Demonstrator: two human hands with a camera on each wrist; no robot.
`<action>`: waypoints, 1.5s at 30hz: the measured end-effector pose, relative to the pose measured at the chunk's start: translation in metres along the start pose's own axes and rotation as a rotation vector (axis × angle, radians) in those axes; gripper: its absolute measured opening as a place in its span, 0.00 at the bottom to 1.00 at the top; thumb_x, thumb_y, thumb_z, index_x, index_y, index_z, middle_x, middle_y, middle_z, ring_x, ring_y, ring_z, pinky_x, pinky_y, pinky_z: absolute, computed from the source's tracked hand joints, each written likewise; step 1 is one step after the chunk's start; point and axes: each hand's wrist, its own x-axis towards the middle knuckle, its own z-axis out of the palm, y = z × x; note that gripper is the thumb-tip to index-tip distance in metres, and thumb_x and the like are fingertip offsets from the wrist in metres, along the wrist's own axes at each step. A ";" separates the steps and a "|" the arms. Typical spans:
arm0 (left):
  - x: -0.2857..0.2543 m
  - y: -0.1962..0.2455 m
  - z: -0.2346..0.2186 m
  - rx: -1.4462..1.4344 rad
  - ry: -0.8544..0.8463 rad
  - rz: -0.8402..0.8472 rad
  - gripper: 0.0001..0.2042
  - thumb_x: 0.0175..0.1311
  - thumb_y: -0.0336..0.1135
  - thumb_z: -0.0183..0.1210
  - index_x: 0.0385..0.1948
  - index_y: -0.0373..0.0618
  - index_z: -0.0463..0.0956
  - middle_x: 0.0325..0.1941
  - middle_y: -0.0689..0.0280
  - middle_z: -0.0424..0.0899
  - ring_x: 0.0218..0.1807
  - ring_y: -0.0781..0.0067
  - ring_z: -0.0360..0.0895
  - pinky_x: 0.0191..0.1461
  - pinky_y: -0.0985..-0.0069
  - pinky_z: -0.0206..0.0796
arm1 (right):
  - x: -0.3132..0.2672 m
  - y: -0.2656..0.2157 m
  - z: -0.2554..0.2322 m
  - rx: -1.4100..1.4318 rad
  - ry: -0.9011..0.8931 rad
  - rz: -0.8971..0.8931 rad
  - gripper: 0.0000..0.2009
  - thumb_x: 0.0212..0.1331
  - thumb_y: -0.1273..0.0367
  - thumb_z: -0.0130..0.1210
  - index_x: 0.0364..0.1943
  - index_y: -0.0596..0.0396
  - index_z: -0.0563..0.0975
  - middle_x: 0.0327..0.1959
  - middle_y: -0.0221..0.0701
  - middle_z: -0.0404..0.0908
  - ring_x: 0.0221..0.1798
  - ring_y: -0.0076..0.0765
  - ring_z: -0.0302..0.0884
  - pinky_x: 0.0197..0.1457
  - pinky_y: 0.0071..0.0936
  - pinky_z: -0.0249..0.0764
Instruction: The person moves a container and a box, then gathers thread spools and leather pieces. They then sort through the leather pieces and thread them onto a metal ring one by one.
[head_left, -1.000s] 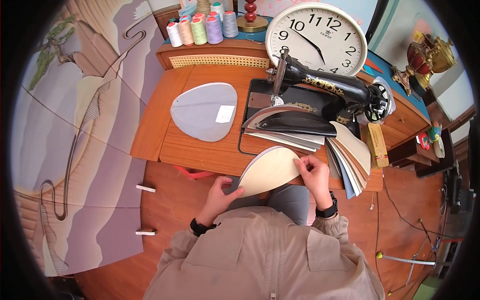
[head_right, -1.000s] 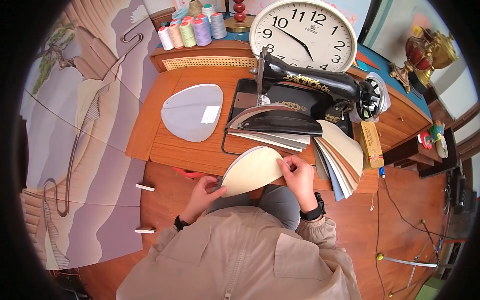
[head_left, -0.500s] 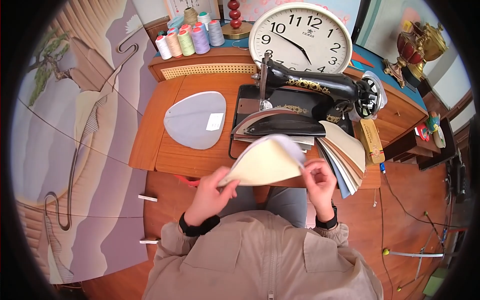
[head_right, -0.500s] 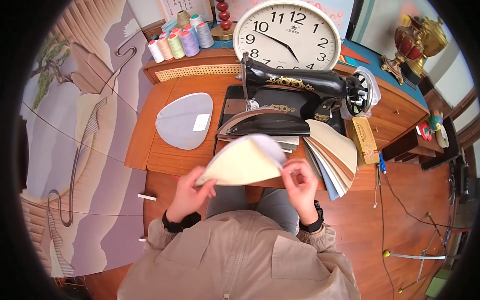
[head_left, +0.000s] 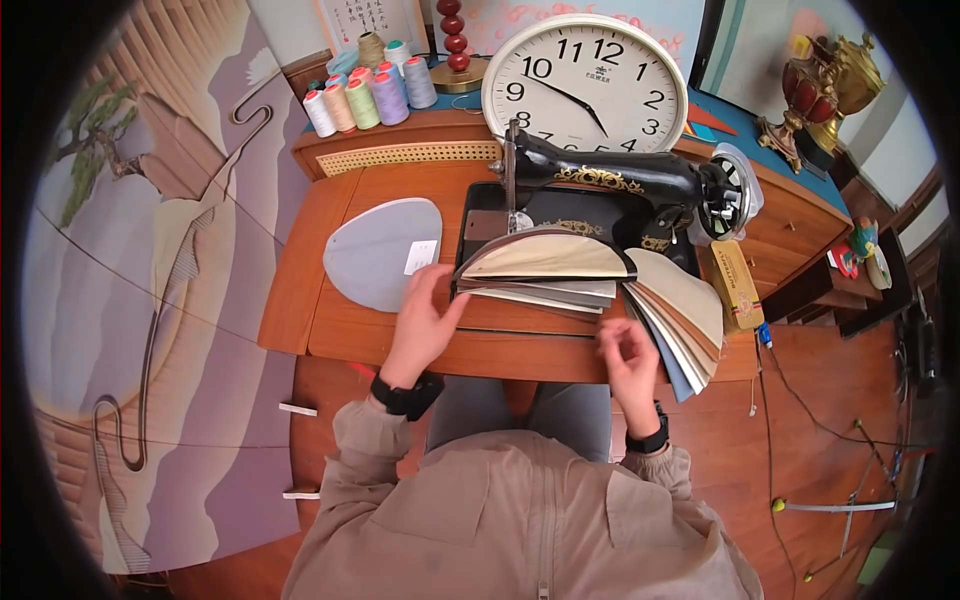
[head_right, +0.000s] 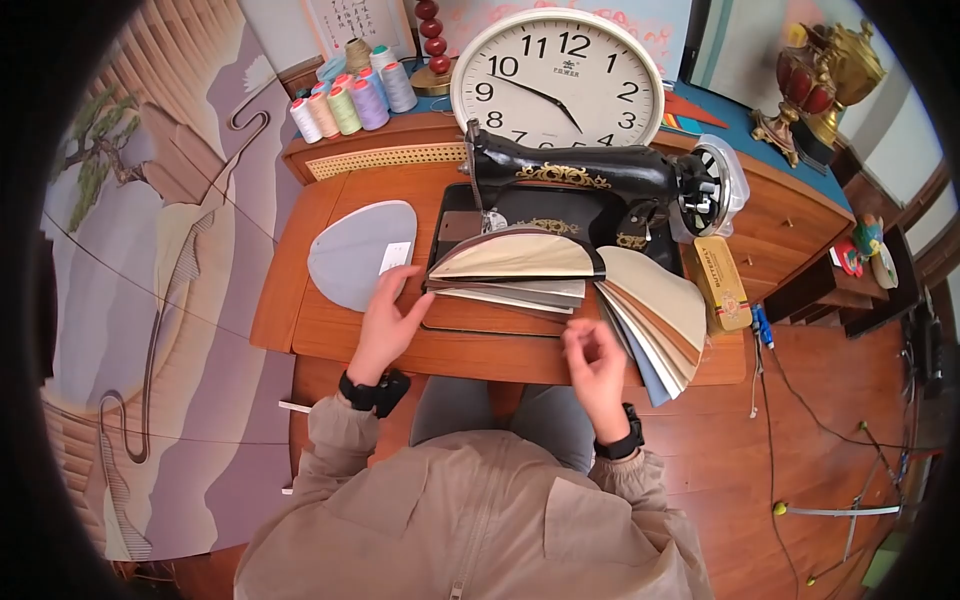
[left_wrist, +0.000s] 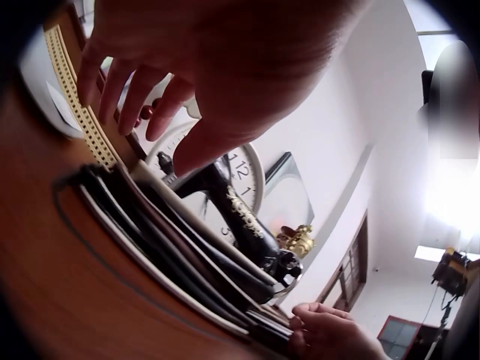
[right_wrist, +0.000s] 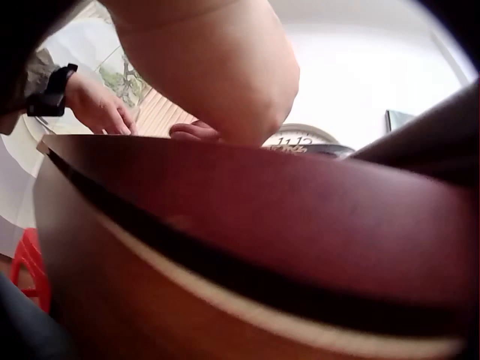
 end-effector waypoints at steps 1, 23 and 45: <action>-0.006 -0.009 -0.007 0.002 -0.003 -0.001 0.22 0.60 0.33 0.67 0.55 0.40 0.73 0.54 0.54 0.77 0.57 0.51 0.75 0.63 0.63 0.65 | -0.008 0.004 0.004 0.087 -0.036 0.096 0.05 0.66 0.74 0.58 0.43 0.58 0.77 0.30 0.19 0.76 0.28 0.13 0.71 0.33 0.12 0.69; -0.032 -0.024 -0.047 -0.083 0.091 -0.183 0.02 0.71 0.27 0.51 0.39 0.40 0.69 0.43 0.57 0.82 0.41 0.59 0.78 0.46 0.70 0.70 | -0.018 -0.005 0.026 -0.608 -0.030 -0.420 0.04 0.53 0.77 0.61 0.33 0.55 0.79 0.23 0.29 0.74 0.22 0.33 0.70 0.27 0.29 0.68; -0.109 0.008 -0.027 -0.013 -0.319 0.060 0.16 0.55 0.36 0.70 0.46 0.51 0.81 0.53 0.66 0.82 0.64 0.63 0.73 0.76 0.47 0.45 | 0.002 -0.020 0.007 -0.302 -0.463 -0.064 0.13 0.49 0.76 0.65 0.41 0.53 0.85 0.44 0.33 0.85 0.52 0.41 0.79 0.56 0.32 0.73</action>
